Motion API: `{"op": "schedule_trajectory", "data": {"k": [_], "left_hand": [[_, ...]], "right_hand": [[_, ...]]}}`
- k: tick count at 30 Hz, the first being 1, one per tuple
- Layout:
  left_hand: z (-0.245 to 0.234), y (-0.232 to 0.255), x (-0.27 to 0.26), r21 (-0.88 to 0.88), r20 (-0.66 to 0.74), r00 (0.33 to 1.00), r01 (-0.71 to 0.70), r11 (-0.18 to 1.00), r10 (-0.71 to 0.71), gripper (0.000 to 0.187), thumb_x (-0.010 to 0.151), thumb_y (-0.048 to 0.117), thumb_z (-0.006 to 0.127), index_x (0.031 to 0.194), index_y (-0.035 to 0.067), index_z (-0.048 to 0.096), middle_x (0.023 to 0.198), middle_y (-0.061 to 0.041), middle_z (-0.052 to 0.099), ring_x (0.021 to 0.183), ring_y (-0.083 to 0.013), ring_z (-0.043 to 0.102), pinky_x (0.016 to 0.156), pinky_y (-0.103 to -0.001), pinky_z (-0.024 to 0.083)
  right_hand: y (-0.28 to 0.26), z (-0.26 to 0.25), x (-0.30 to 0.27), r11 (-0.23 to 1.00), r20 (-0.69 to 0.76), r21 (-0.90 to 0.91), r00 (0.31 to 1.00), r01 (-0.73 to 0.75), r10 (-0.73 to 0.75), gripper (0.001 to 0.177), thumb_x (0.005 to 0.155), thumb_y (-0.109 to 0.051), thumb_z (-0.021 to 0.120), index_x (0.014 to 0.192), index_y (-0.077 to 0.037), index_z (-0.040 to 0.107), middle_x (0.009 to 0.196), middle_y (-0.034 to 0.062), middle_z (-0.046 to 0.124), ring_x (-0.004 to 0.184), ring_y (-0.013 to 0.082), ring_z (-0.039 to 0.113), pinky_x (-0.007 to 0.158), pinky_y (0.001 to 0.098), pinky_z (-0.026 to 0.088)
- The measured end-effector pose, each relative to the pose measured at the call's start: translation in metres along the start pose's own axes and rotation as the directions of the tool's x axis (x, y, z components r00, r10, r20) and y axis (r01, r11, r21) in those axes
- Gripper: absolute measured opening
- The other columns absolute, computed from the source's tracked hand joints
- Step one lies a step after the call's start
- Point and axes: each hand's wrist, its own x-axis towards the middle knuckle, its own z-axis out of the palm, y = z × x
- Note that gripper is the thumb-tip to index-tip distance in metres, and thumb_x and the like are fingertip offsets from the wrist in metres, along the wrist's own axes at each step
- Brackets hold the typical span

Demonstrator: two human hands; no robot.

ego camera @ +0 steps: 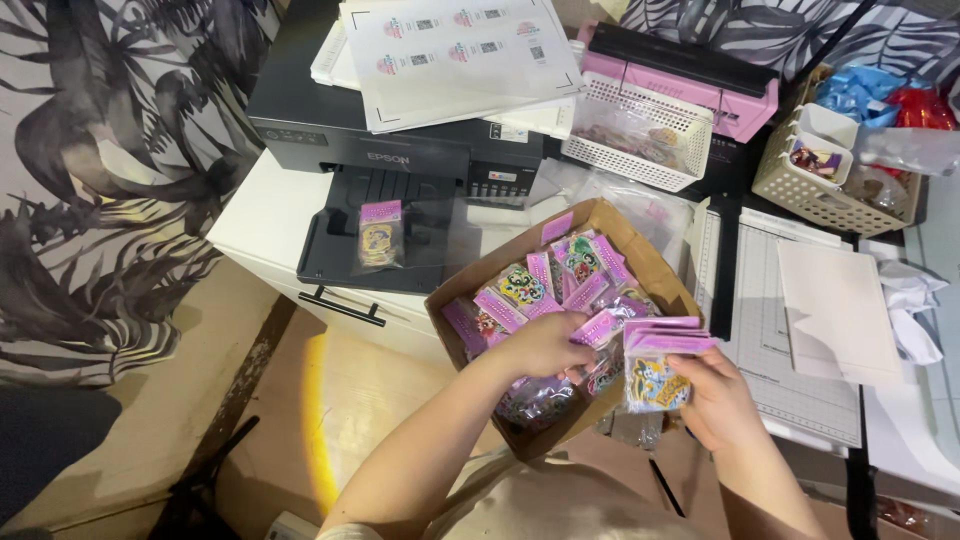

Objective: The person picks up clear plastic bags from a bin, gathers small packaged stickers from a cardboard box, and places the stickers into the bags.

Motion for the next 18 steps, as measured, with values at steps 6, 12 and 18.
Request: {"op": "schedule_trajectory", "data": {"k": [6, 12, 18], "left_hand": [[0.007, -0.023, 0.008, 0.185, -0.138, 0.987, -0.051, 0.981, 0.078, 0.013, 0.082, 0.022, 0.051, 0.081, 0.011, 0.043, 0.067, -0.003, 0.054, 0.059, -0.0159, 0.050, 0.055, -0.034, 0.036], [0.010, -0.051, -0.002, 0.045, -0.328, 0.944, 0.048, 0.998, -0.030, 0.011, 0.076, 0.020, 0.045, 0.078, 0.011, 0.041, 0.070, -0.007, 0.044, 0.068, -0.0189, 0.042, 0.061, -0.035, 0.032], [0.046, 0.010, 0.011, -0.004, -0.118, 0.979, -0.166, 0.986, 0.165, 0.028, 0.094, 0.020, 0.037, 0.103, 0.004, 0.058, 0.080, -0.004, 0.067, 0.066, -0.0123, 0.063, 0.055, -0.024, 0.055]], "right_hand": [[-0.034, -0.057, 0.021, 0.965, -0.268, -0.244, 0.950, 0.096, -0.162, 0.031, 0.083, 0.000, 0.053, 0.114, -0.005, 0.054, 0.104, 0.0119, 0.061, 0.093, 0.0249, 0.059, 0.078, 0.0354, 0.048], [-0.019, -0.151, 0.053, 0.929, -0.306, -0.370, 0.945, -0.008, -0.114, 0.030, 0.081, -0.002, 0.058, 0.110, -0.007, 0.057, 0.101, 0.0055, 0.061, 0.089, 0.0187, 0.057, 0.069, 0.0314, 0.043], [-0.027, -0.060, 0.022, 0.919, 0.138, -0.394, 0.987, -0.028, 0.089, 0.026, 0.082, 0.004, 0.050, 0.106, 0.003, 0.061, 0.096, 0.0158, 0.065, 0.089, 0.0308, 0.062, 0.080, 0.0464, 0.053]]}}
